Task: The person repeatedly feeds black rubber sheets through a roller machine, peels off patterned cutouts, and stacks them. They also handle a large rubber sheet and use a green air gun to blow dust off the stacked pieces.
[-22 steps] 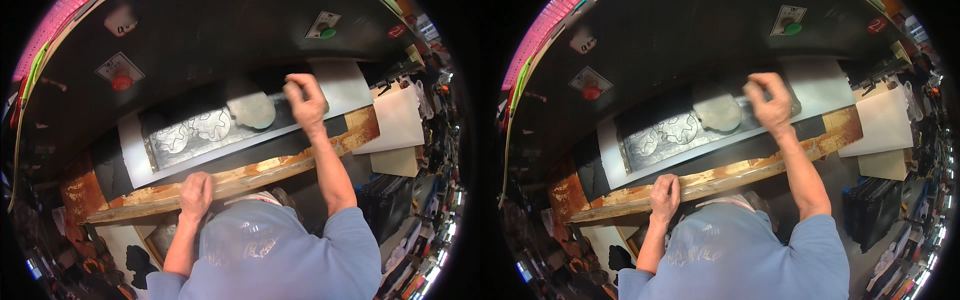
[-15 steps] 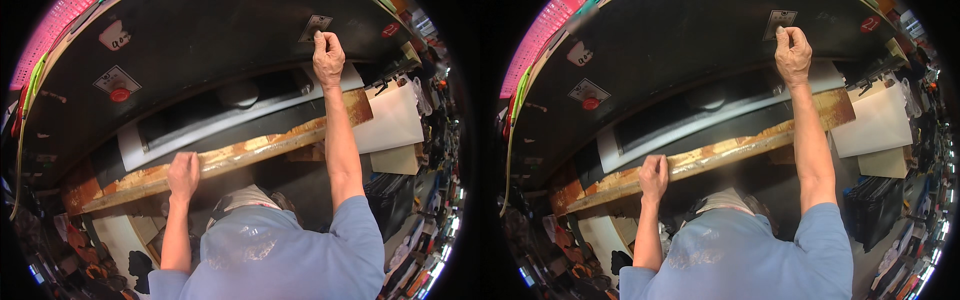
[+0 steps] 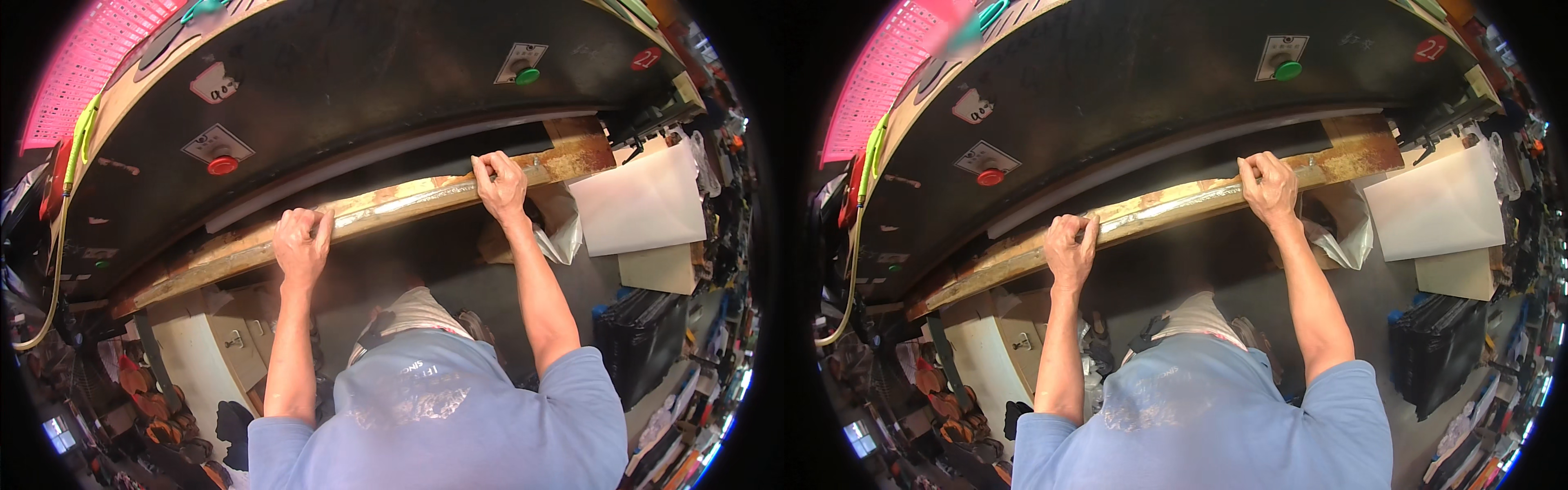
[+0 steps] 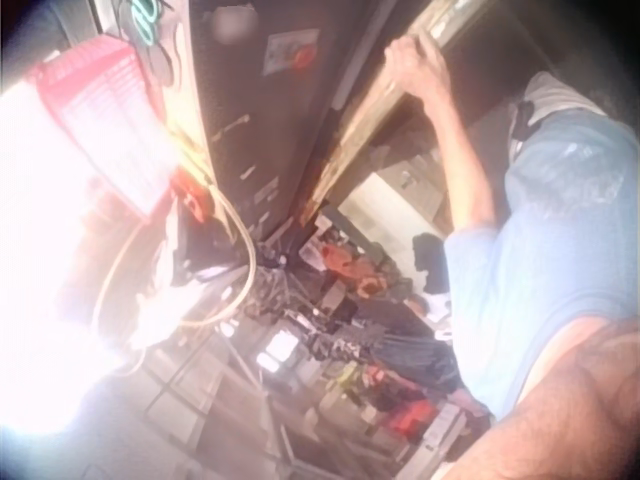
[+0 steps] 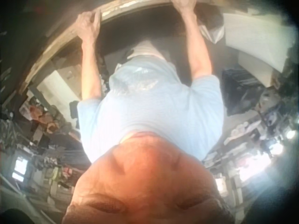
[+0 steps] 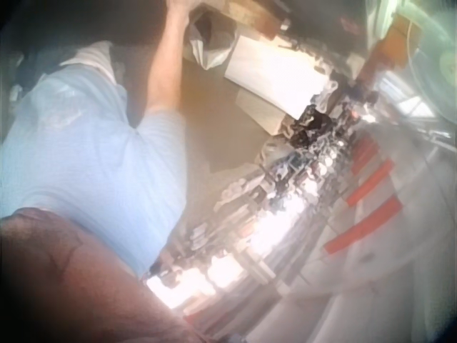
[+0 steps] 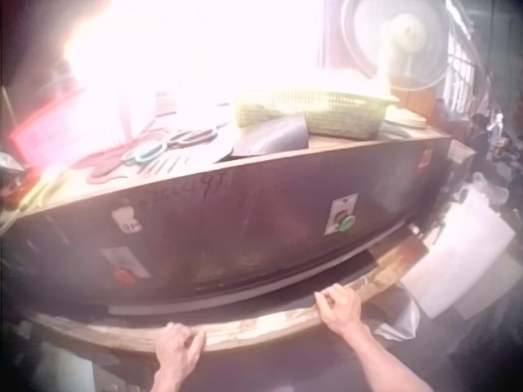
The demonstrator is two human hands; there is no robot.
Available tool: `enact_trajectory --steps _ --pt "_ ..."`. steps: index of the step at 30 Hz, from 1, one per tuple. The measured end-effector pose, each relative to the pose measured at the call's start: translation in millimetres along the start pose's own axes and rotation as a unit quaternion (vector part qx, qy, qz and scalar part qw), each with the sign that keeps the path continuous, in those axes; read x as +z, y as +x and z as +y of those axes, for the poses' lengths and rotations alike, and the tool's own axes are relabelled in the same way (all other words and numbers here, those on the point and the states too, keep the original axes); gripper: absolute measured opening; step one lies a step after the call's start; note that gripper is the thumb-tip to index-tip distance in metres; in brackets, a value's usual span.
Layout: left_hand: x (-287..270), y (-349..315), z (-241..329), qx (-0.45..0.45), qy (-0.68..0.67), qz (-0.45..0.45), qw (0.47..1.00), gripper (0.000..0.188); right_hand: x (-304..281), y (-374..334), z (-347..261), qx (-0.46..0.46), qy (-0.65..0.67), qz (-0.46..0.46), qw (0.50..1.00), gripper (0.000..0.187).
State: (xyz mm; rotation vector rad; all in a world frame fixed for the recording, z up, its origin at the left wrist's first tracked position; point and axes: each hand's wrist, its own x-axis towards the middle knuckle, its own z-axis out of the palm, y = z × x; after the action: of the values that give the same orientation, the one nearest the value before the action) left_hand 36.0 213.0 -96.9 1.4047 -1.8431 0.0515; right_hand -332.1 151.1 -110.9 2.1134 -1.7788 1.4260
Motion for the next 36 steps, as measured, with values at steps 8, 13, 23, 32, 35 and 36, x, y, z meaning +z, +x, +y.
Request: enact_trajectory --steps 8,13,23,32,35,36 --pt "5 -11 0 -0.025 0.033 0.003 0.999 0.019 4 -3 2 0.018 0.060 -0.001 0.998 0.018" --pt "6 -18 0 -0.040 0.022 -0.003 0.999 0.019 0 -7 -1 0.204 0.175 -0.035 0.962 0.021" --pt "-18 -20 29 -0.147 -0.058 -0.182 0.971 0.013 54 -3 -84 -0.007 0.074 -0.190 0.979 0.086" --pt "40 -11 -21 -0.012 0.030 -0.203 0.979 0.061 78 -14 -89 -0.011 0.079 -0.226 0.971 0.087" --pt "47 -1 -37 -0.007 0.012 -0.201 0.979 0.063 70 27 -60 0.210 0.340 -0.249 0.882 0.092" --pt "48 0 -37 -0.012 0.011 -0.203 0.979 0.064 59 32 -52 0.201 0.348 -0.236 0.885 0.091"
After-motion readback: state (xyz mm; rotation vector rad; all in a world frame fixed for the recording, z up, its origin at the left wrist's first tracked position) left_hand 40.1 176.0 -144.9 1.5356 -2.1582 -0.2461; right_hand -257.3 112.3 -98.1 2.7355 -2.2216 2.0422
